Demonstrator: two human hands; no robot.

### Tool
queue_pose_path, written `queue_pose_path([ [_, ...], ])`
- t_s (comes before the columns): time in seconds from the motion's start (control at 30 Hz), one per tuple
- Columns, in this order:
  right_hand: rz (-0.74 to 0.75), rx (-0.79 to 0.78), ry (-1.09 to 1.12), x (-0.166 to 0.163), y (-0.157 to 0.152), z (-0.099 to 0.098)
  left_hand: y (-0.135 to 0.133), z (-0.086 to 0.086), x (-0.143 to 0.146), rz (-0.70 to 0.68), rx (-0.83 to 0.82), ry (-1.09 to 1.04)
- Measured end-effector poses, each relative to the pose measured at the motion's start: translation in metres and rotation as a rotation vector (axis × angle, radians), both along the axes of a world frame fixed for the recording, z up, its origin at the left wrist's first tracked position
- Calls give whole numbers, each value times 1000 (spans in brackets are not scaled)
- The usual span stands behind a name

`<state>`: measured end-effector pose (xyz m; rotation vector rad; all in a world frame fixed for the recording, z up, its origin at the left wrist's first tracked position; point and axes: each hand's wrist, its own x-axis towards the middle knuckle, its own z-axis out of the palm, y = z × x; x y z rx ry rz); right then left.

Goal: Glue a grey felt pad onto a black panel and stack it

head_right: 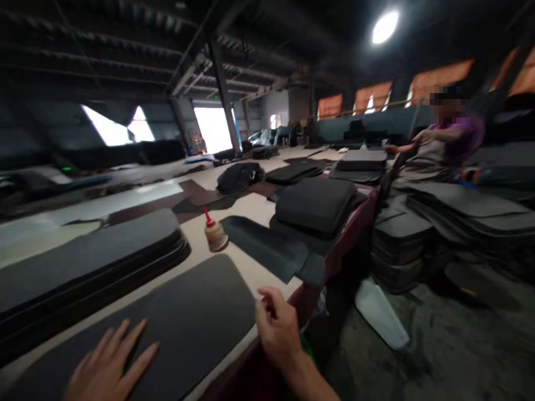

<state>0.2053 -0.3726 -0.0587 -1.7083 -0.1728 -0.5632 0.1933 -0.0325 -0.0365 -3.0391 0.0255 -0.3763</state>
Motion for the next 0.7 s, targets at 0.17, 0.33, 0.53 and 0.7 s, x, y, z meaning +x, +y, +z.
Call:
queue_pose_path([
  [0.17, 266, 166, 397, -43, -26, 7, -10, 5, -14, 146, 119, 138],
  [0.33, 559, 120, 612, -79, -19, 12, -19, 14, -13, 161, 115, 168],
  [0.53, 510, 80, 612, -76, -3, 10, -14, 9, -14, 159, 124, 159],
  [0.7, 487, -18, 603, -75, -4, 12, -13, 8, -11, 161, 114, 150],
])
